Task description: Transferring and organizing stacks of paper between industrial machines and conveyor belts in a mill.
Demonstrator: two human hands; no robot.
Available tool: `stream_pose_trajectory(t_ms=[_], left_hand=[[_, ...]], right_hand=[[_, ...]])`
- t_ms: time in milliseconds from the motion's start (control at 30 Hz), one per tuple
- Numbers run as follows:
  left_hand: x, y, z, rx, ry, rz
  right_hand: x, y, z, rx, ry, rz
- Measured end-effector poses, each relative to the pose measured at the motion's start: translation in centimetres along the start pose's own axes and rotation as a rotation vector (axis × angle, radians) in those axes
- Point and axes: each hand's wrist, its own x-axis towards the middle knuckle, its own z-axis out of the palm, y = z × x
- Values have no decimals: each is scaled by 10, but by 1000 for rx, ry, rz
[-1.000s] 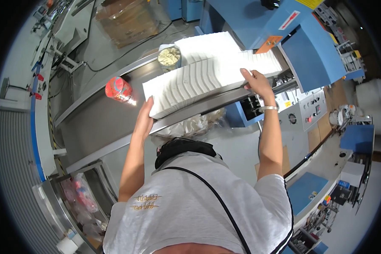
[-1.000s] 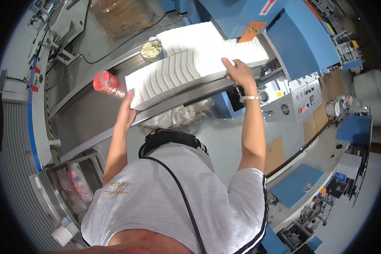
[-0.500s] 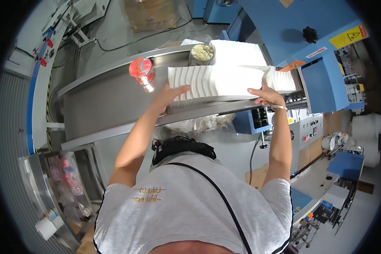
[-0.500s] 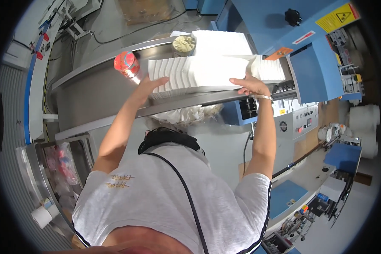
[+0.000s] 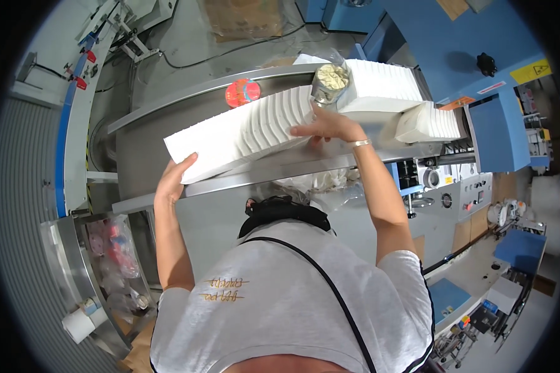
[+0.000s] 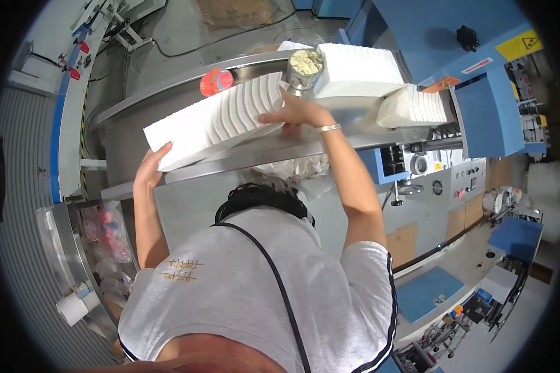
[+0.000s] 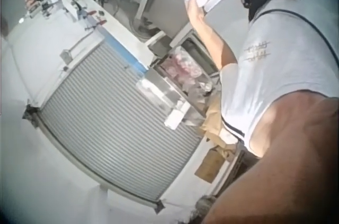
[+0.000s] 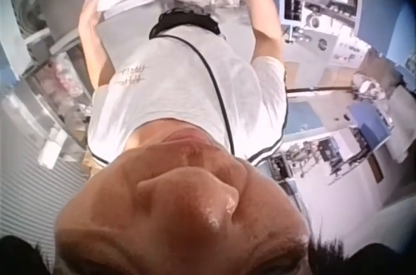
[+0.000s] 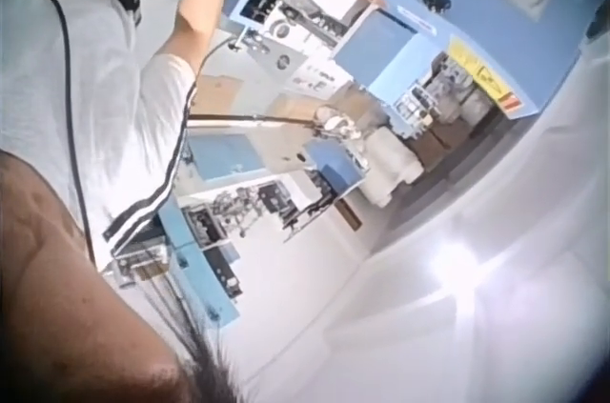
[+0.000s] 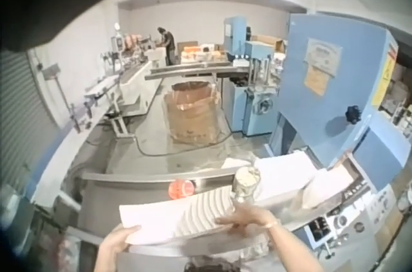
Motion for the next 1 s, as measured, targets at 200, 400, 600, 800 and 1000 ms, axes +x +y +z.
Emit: stream_pose_trajectory(t_ms=[200, 400, 600, 800, 1000], left_hand=[[-1, -4, 20, 25, 9, 94], [-2, 5, 6, 55, -9, 72], [1, 4, 2, 38, -3, 66], [9, -1, 19, 13, -18, 114], [10, -5, 18, 28, 33, 162]], right_hand=[[5, 1, -24, -19, -61, 40], [10, -13, -16, -8, -100, -3], [26, -1, -22, 13, -145, 68], [17, 19, -27, -276, 205, -114], [103, -85, 54, -734, 830, -274]])
